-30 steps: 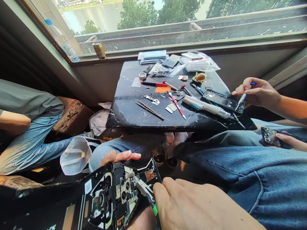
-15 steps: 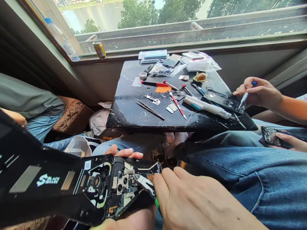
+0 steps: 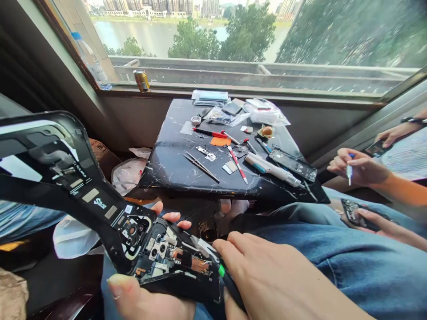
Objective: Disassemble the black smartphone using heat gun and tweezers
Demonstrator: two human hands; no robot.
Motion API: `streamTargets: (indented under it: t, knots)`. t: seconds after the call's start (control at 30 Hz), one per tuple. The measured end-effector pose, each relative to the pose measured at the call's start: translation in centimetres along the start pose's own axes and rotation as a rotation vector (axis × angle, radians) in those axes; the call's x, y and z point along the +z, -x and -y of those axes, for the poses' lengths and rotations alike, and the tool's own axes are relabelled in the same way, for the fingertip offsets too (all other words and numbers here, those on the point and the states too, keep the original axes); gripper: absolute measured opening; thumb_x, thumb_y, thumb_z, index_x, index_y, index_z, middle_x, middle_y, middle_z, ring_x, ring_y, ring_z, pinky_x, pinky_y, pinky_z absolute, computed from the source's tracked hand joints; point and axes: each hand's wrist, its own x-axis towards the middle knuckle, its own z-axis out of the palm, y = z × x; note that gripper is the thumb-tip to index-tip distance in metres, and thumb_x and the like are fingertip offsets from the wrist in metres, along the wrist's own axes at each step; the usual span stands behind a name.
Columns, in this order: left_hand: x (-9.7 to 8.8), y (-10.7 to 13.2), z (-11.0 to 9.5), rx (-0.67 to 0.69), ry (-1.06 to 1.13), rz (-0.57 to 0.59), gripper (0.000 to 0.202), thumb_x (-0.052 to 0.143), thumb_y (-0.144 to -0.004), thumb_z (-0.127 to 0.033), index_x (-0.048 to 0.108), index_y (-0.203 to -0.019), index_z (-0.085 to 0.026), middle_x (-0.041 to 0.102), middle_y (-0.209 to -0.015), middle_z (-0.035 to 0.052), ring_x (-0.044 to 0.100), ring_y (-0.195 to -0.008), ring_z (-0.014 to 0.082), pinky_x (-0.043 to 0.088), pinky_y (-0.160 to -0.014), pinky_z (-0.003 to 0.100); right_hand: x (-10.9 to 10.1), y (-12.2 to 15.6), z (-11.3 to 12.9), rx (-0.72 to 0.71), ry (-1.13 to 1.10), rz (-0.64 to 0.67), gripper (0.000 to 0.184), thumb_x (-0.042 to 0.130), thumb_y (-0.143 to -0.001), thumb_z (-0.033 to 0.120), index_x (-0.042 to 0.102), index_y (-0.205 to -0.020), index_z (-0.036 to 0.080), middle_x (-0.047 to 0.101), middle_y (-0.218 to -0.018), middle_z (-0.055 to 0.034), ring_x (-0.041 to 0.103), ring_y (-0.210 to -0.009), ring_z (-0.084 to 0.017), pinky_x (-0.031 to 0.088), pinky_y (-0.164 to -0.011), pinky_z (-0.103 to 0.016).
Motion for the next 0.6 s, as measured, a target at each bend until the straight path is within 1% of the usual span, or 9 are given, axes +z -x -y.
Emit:
streamTargets:
  t: [0.07, 0.1, 0.13, 0.17, 0.23, 0.3, 0.37, 0.47, 0.6]
  knots:
    - [0.6, -0.2, -1.0, -0.015, -0.059, -0.014, 0.052, 0.047, -0.093, -0.069, 0.074, -0.123, -0.036, 0.079, -0.108, 0.0004, 0.075, -0.088, 0.0279, 0.068, -0.073, 0.042, 2.2, 1.8, 5.2, -0.047, 0.086, 0.101, 0.025, 0.066, -0.105, 0.038, 0.07, -0.126, 0.026, 0.069, -0.133, -0.0095, 0.069, -0.112, -0.024, 0.062, -0.091, -0.041]
    - [0.8, -0.4, -1.6, -0.053, -0.073, -0.024, 0.049, 0.044, -0.096, -0.065, 0.075, -0.121, -0.036, 0.079, -0.109, -0.0011, 0.074, -0.085, 0.0247, 0.068, -0.072, 0.039, 3.1, 2.3, 7.3, -0.061, 0.126, 0.138, 0.017, 0.068, -0.102, 0.043, 0.072, -0.117, 0.036, 0.072, -0.127, -0.007, 0.069, -0.11, -0.026, 0.063, -0.084, -0.039]
    - [1.0, -0.6, -2.2, -0.12, -0.074, -0.069, 0.051, 0.038, -0.099, -0.062, 0.076, -0.118, -0.034, 0.079, -0.11, -0.001, 0.073, -0.084, 0.0234, 0.068, -0.071, 0.037, 3.9, 2.3, 9.0, -0.08, 0.161, 0.176, 0.02, 0.064, -0.105, 0.042, 0.072, -0.115, 0.027, 0.073, -0.121, -0.0072, 0.071, -0.102, -0.021, 0.062, -0.085, -0.037]
    - [1.2, -1.0, -2.7, -0.204, -0.066, -0.096, 0.052, 0.036, -0.099, -0.059, 0.076, -0.118, -0.033, 0.079, -0.11, -0.0006, 0.073, -0.083, 0.0233, 0.068, -0.069, 0.038, 4.3, 1.9, 10.1, -0.092, 0.198, 0.196, 0.018, 0.064, -0.103, 0.042, 0.072, -0.104, 0.026, 0.075, -0.108, -0.0058, 0.072, -0.09, -0.021, 0.06, -0.08, -0.035]
    - [1.4, -1.9, -3.4, -0.347, -0.038, -0.16, 0.053, 0.038, -0.098, -0.06, 0.077, -0.117, -0.031, 0.079, -0.106, 0.0013, 0.073, -0.079, 0.0235, 0.067, -0.063, 0.038, 4.4, 0.1, 10.7, -0.087, 0.307, 0.206, 0.02, 0.058, -0.103, 0.039, 0.068, -0.096, 0.024, 0.076, -0.094, -0.0061, 0.073, -0.084, -0.025, 0.057, -0.075, -0.038]
    - [1.4, -2.9, -3.8, -0.418, -0.022, -0.178, 0.054, 0.043, -0.095, -0.063, 0.078, -0.118, -0.029, 0.079, -0.101, 0.0037, 0.073, -0.074, 0.0232, 0.066, -0.059, 0.037, 3.7, -2.7, 9.8, -0.062, 0.392, 0.157, 0.025, 0.052, -0.104, 0.039, 0.067, -0.099, 0.02, 0.076, -0.097, -0.0113, 0.074, -0.089, -0.03, 0.055, -0.077, -0.041]
    - [1.5, -4.0, -4.0, -0.423, -0.029, -0.162, 0.056, 0.044, -0.096, -0.063, 0.079, -0.119, -0.026, 0.08, -0.097, 0.0063, 0.073, -0.071, 0.0234, 0.066, -0.058, 0.037, 3.2, -5.5, 8.5, -0.073, 0.445, 0.126, 0.028, 0.052, -0.105, 0.039, 0.068, -0.106, 0.015, 0.075, -0.106, -0.0156, 0.073, -0.097, -0.031, 0.056, -0.082, -0.043]
    - [2.1, -5.4, -4.4, -0.425, -0.047, -0.102, 0.056, 0.042, -0.098, -0.059, 0.079, -0.122, -0.023, 0.081, -0.098, 0.0095, 0.076, -0.071, 0.025, 0.066, -0.057, 0.039, 3.4, -8.8, 7.8, -0.172, 0.472, 0.13, 0.03, 0.062, -0.105, 0.04, 0.068, -0.119, 0.015, 0.073, -0.117, -0.0117, 0.072, -0.105, -0.026, 0.059, -0.092, -0.045]
    - [3.5, -7.4, -5.1, -0.353, -0.078, -0.066, 0.055, 0.037, -0.103, -0.051, 0.076, -0.128, -0.02, 0.082, -0.099, 0.0105, 0.078, -0.069, 0.0257, 0.066, -0.054, 0.039, 5.9, -11.4, 10.3, -0.359, 0.443, 0.13, 0.032, 0.068, -0.103, 0.041, 0.068, -0.124, 0.017, 0.071, -0.124, -0.0092, 0.071, -0.107, -0.024, 0.061, -0.092, -0.046]
